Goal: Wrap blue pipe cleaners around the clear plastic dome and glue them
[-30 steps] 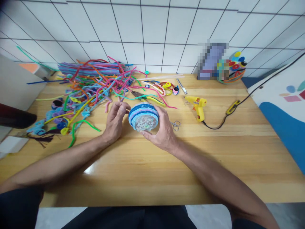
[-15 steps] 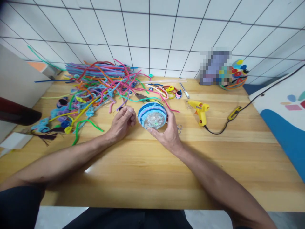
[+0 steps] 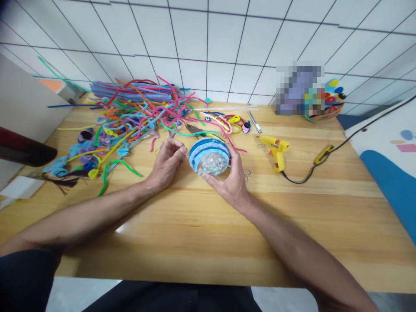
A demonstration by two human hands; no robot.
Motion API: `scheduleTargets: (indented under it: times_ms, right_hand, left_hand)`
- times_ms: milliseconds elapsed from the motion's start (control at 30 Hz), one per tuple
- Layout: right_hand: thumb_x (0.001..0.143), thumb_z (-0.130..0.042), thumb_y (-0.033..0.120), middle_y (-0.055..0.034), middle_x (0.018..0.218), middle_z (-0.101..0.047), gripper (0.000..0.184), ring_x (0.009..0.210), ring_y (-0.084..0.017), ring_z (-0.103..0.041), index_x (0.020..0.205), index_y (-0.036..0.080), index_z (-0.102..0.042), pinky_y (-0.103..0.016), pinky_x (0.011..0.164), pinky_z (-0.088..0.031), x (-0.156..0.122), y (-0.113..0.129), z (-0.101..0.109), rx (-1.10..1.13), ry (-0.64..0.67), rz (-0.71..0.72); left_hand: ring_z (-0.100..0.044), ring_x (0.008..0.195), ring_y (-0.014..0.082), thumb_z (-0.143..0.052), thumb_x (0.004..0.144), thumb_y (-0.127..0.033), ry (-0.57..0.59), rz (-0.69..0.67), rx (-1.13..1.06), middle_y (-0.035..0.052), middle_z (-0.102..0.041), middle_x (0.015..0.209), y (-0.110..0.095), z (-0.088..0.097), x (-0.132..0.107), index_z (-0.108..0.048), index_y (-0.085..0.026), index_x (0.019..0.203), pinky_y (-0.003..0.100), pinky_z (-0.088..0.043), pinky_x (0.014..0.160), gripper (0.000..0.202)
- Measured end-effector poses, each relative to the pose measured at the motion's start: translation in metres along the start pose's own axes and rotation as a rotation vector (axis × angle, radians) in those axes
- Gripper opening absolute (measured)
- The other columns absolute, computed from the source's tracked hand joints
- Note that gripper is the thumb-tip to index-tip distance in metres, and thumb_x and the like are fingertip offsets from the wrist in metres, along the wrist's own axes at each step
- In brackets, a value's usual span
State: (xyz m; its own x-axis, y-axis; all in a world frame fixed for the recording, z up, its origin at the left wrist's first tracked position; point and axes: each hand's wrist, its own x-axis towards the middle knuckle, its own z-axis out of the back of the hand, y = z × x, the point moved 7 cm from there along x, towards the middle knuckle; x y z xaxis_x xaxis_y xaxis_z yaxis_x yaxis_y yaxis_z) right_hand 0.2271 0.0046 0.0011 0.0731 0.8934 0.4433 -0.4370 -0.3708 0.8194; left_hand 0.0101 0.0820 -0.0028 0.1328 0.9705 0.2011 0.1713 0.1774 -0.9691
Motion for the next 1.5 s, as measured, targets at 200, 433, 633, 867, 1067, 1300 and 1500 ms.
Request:
scheduleTargets:
  times_ms: [200, 433, 633, 867, 1067, 1300, 1500]
  right_hand:
    - [0.086, -0.088, 0.062, -0.0172, 0.162, -0.055, 0.100, 0.151, -0.042, -0.057, 0.166, 0.031, -0.038, -0.070, 0.124, -0.052, 0.001, 0.007, -0.005, -0.079, 0.034, 0.068]
    - [0.090, -0.086, 0.062, -0.0164, 0.166, -0.054, 0.098, 0.152, -0.043, -0.056, 0.168, 0.034, -0.035, -0.075, 0.124, -0.052, 0.001, 0.009, -0.012, -0.108, 0.109, 0.078]
    - [0.093, -0.082, 0.062, -0.0164, 0.170, -0.051, 0.098, 0.158, -0.042, -0.052, 0.171, 0.033, -0.031, -0.072, 0.127, -0.050, 0.001, 0.007, -0.015, -0.123, 0.140, 0.069]
    - [0.093, -0.084, 0.058, -0.0150, 0.173, -0.047, 0.100, 0.159, -0.045, -0.049, 0.173, 0.036, -0.029, -0.078, 0.127, -0.047, -0.002, 0.011, -0.010, -0.123, 0.128, 0.117]
    - [0.096, -0.081, 0.057, -0.0139, 0.171, -0.049, 0.093, 0.158, -0.044, -0.050, 0.172, 0.037, -0.032, -0.077, 0.126, -0.048, -0.002, 0.009, -0.008, -0.122, 0.113, 0.125]
    - [0.106, -0.067, 0.052, -0.0120, 0.171, -0.051, 0.072, 0.157, -0.042, -0.052, 0.171, 0.037, -0.038, -0.075, 0.126, -0.049, -0.004, 0.009, -0.003, -0.083, 0.128, 0.099]
    - [0.107, -0.063, 0.054, -0.0145, 0.168, -0.054, 0.070, 0.155, -0.041, -0.054, 0.169, 0.033, -0.040, -0.074, 0.125, -0.051, -0.004, 0.014, -0.003, -0.103, 0.120, 0.122]
  left_hand:
    - [-0.057, 0.147, 0.0312, -0.070, 0.103, -0.061, 0.287, -0.159, 0.139, 0.0119, -0.052, 0.166, -0.009, -0.014, -0.016, -0.054, -0.033, 0.157, 0.048, -0.056, 0.117, 0.063]
    - [-0.042, 0.163, 0.0393, -0.068, 0.105, -0.056, 0.520, -0.291, 0.260, 0.0148, -0.043, 0.175, -0.013, -0.026, -0.023, -0.038, -0.033, 0.171, 0.064, -0.033, 0.138, 0.076]
    - [-0.034, 0.169, 0.0387, -0.073, 0.104, -0.047, 0.512, -0.400, 0.352, 0.0134, -0.039, 0.178, -0.020, -0.027, -0.023, -0.033, -0.035, 0.174, 0.064, -0.029, 0.140, 0.081]
    - [-0.036, 0.168, 0.0389, -0.073, 0.104, -0.043, 0.498, -0.407, 0.378, 0.0144, -0.040, 0.177, -0.020, -0.027, -0.025, -0.033, -0.035, 0.173, 0.064, -0.032, 0.139, 0.080]
    - [-0.033, 0.169, 0.0413, -0.082, 0.096, -0.045, 0.459, -0.458, 0.426, 0.0176, -0.037, 0.177, -0.022, -0.028, -0.028, -0.028, -0.034, 0.174, 0.066, -0.033, 0.139, 0.095]
    - [-0.036, 0.167, 0.0429, -0.089, 0.090, -0.049, 0.481, -0.431, 0.426, 0.0189, -0.036, 0.175, -0.017, -0.031, -0.027, -0.020, -0.035, 0.176, 0.067, -0.036, 0.137, 0.111]
    - [-0.040, 0.165, 0.0422, -0.093, 0.088, -0.047, 0.432, -0.441, 0.430, 0.0180, -0.040, 0.174, -0.012, -0.030, -0.026, -0.023, -0.036, 0.175, 0.065, -0.038, 0.136, 0.112]
